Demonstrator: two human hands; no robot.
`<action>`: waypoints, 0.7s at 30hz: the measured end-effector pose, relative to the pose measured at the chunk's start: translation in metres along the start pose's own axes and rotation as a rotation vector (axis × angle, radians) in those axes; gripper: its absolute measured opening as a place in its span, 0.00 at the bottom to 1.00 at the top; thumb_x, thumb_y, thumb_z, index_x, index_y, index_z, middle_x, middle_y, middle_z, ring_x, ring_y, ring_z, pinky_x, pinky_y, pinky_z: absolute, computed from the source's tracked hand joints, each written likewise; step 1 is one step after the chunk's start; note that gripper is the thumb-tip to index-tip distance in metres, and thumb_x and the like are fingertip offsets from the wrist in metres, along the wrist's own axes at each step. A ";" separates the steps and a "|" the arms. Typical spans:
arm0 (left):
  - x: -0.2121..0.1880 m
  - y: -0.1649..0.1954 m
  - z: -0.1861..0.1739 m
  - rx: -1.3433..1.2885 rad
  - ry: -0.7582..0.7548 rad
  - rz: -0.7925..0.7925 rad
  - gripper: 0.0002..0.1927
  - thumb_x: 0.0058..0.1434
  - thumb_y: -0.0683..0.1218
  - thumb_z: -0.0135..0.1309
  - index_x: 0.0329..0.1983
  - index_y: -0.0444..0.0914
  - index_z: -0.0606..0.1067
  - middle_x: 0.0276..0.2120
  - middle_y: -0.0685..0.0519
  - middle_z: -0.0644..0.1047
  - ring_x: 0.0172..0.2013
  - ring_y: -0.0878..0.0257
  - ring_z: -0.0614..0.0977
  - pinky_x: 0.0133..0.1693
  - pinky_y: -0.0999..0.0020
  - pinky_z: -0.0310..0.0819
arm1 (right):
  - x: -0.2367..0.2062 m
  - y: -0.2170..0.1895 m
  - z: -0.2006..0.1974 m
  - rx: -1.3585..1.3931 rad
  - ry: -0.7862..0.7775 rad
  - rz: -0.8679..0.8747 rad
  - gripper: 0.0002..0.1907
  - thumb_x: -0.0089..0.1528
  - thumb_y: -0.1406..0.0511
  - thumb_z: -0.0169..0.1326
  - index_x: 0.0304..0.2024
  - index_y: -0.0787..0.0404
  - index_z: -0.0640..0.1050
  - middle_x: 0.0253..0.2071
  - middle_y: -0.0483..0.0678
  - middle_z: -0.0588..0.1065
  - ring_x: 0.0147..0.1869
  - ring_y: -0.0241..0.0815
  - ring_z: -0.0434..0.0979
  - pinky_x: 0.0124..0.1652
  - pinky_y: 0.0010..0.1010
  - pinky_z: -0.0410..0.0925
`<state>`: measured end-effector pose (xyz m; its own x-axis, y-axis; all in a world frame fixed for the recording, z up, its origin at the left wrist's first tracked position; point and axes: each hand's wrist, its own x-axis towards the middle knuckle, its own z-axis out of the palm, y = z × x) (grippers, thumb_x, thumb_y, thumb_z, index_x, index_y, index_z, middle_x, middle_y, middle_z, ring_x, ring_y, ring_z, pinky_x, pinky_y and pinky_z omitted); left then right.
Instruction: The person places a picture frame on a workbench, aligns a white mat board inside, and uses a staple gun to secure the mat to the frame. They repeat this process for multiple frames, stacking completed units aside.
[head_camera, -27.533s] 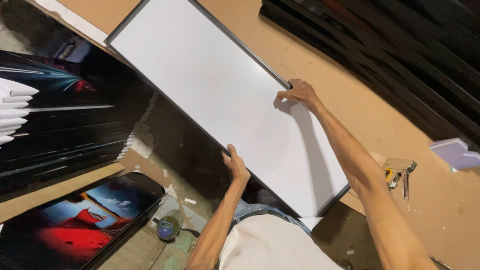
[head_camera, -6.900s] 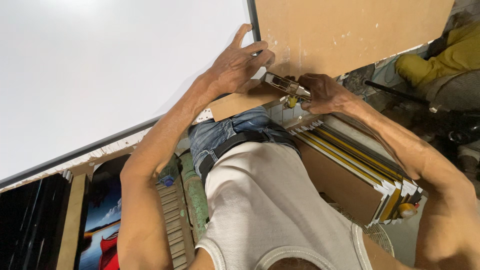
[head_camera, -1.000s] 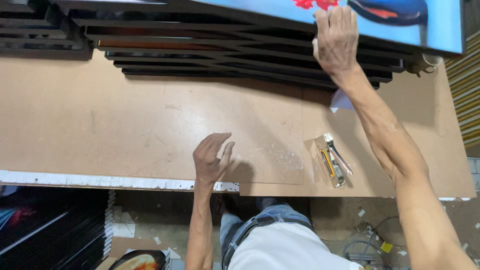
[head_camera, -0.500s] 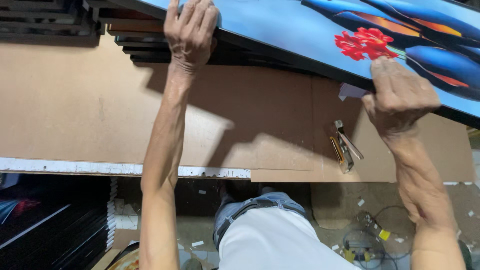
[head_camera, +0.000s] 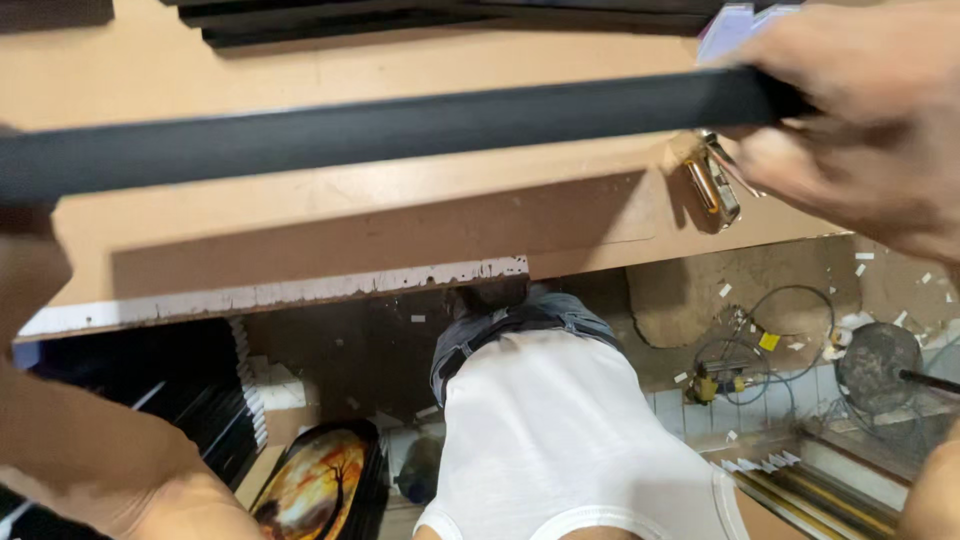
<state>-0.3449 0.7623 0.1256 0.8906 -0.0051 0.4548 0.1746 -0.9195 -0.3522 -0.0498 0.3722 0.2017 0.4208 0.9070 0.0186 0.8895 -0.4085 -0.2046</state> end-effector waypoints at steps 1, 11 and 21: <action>-0.008 -0.008 0.012 -0.016 -0.024 -0.011 0.06 0.60 0.39 0.58 0.40 0.40 0.77 0.33 0.57 0.77 0.33 0.66 0.77 0.37 0.69 0.69 | 0.019 -0.002 0.015 -0.026 0.048 -0.077 0.11 0.56 0.70 0.61 0.41 0.64 0.79 0.26 0.51 0.72 0.27 0.43 0.73 0.29 0.34 0.66; -0.093 -0.085 0.125 -0.171 -0.052 -0.097 0.08 0.60 0.42 0.61 0.40 0.42 0.74 0.30 0.61 0.73 0.28 0.72 0.70 0.35 0.76 0.62 | 0.126 0.013 0.141 -0.081 0.103 -0.349 0.12 0.59 0.62 0.69 0.39 0.60 0.82 0.21 0.50 0.72 0.28 0.50 0.75 0.30 0.38 0.66; -0.039 -0.043 0.150 0.059 0.064 -0.180 0.22 0.65 0.63 0.56 0.22 0.49 0.65 0.15 0.65 0.64 0.19 0.73 0.62 0.29 0.73 0.52 | 0.204 -0.137 0.032 -0.143 -0.114 -0.594 0.56 0.47 0.52 0.69 0.71 0.68 0.60 0.62 0.67 0.68 0.55 0.67 0.76 0.50 0.53 0.71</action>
<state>-0.3240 0.8615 0.0004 0.8146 0.1302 0.5653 0.3541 -0.8834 -0.3068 -0.0915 0.6163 0.2022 -0.1678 0.9857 -0.0172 0.9843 0.1666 -0.0577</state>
